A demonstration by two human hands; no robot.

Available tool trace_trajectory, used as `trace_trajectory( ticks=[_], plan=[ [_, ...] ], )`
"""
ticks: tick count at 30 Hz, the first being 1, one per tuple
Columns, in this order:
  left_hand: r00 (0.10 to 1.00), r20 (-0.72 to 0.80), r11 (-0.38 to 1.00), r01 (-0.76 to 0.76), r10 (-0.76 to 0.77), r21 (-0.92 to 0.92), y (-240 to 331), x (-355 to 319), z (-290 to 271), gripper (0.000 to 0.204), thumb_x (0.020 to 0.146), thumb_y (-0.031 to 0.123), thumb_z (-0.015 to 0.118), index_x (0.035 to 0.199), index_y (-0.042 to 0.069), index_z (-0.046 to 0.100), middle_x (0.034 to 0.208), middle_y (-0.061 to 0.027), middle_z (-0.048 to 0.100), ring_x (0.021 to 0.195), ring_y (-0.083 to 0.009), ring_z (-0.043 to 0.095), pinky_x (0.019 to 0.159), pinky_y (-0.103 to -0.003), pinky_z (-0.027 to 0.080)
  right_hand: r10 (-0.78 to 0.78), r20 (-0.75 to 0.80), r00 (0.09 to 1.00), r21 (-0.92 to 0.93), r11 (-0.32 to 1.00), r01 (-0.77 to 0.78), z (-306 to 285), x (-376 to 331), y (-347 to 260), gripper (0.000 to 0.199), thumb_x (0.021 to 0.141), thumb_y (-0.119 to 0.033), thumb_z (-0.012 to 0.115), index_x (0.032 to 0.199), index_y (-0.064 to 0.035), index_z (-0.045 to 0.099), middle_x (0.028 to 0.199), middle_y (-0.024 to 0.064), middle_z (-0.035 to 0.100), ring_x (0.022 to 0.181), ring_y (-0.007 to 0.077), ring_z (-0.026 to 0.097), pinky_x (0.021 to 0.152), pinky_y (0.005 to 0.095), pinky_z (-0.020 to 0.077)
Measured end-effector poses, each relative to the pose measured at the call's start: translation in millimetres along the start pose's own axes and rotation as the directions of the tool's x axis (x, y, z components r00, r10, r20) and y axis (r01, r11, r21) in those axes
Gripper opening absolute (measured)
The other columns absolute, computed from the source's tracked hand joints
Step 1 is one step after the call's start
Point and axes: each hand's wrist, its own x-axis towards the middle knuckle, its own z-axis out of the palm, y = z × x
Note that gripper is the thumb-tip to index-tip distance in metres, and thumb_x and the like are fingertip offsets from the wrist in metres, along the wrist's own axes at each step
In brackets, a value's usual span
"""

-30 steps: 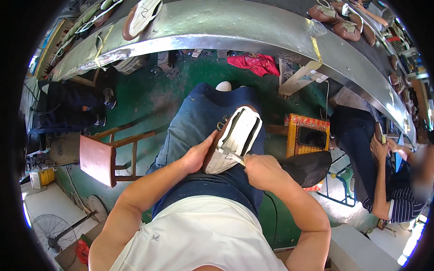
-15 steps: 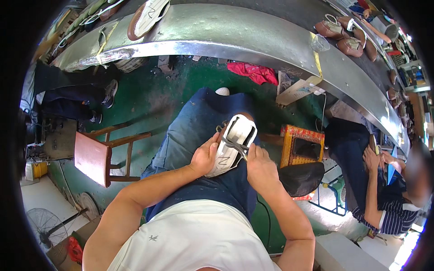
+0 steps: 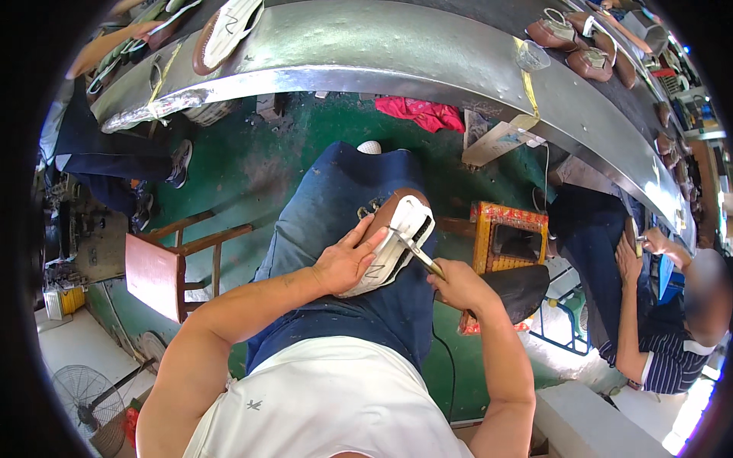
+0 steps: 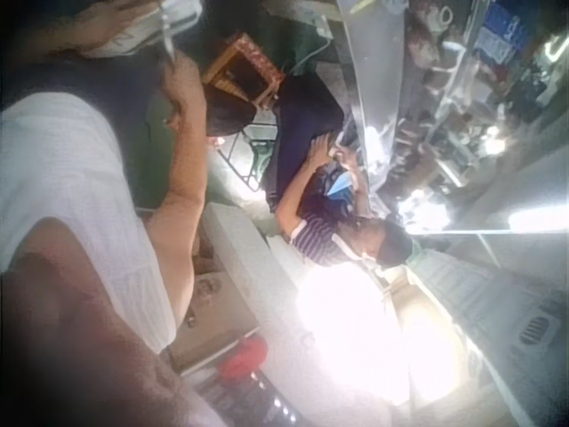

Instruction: Using pliers and hand tools to pull and secure the upper material of a shoe around a last on an assembly line.

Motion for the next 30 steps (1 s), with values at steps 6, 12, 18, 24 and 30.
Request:
trace_trajectory(
  ticks=[6, 12, 18, 24, 30],
  plan=[
    [1.0, -0.013, 0.999, -0.016, 0.015, -0.031, -4, 4, 1, 0.057, 0.105, 0.028, 0.047, 0.16, 0.03, 0.032, 0.166, -0.0227, 0.018, 0.145, -0.0411, 0.038, 0.11, -0.044, 0.047, -0.333, -0.295, 0.895, -0.178, 0.94, 0.291, 39, 29, 49, 0.018, 0.095, -0.016, 0.065, 0.106, -0.0016, 0.061, 0.091, 0.0225, 0.065, 0.082, 0.0428, 0.065, 0.076, 0.0476, 0.0506],
    [0.988, 0.145, 0.999, 0.053, -0.054, 0.004, 3, 8, -20, 0.055, 0.106, 0.032, 0.046, 0.159, 0.034, 0.034, 0.166, -0.0266, 0.015, 0.128, -0.046, 0.057, 0.102, -0.045, 0.053, -0.068, 0.186, 0.98, 0.225, 0.974, 0.024, -20, 10, 39, 0.026, 0.097, -0.025, 0.068, 0.106, -0.0017, 0.065, 0.093, 0.0095, 0.067, 0.077, 0.0104, 0.063, 0.066, 0.0297, 0.0526],
    [0.965, 0.239, 0.994, 0.096, -0.105, 0.052, 12, 14, -28, 0.056, 0.105, 0.036, 0.045, 0.159, 0.037, 0.031, 0.165, -0.0303, 0.014, 0.114, -0.0472, 0.065, 0.097, -0.047, 0.056, -0.417, -0.515, 0.749, -0.104, 0.898, 0.428, 15, 10, -9, 0.031, 0.102, -0.028, 0.057, 0.12, -0.0031, 0.059, 0.1, 0.0183, 0.068, 0.088, 0.0353, 0.069, 0.078, 0.0422, 0.0535],
    [0.918, 0.363, 0.984, 0.114, -0.158, 0.14, 21, 10, -40, 0.059, 0.103, 0.036, 0.049, 0.159, 0.036, 0.031, 0.165, -0.0295, 0.013, 0.116, -0.049, 0.063, 0.099, -0.048, 0.054, -0.384, -0.397, 0.833, -0.345, 0.904, 0.252, 30, 41, 5, 0.036, 0.105, -0.035, 0.048, 0.116, -0.0015, 0.057, 0.102, 0.0264, 0.068, 0.094, 0.0491, 0.064, 0.081, 0.0558, 0.051],
    [0.913, 0.085, 0.83, 0.4, -0.4, -0.39, -4, -26, 3, 0.076, 0.098, 0.04, 0.061, 0.16, 0.009, 0.029, 0.158, -0.028, 0.037, 0.133, -0.0435, 0.054, 0.112, -0.043, 0.043, -0.403, -0.36, 0.841, -0.343, 0.896, 0.283, 22, 28, -6, 0.037, 0.106, -0.035, 0.046, 0.116, -0.0008, 0.057, 0.101, 0.0269, 0.068, 0.092, 0.0489, 0.065, 0.08, 0.056, 0.0509]
  ],
)
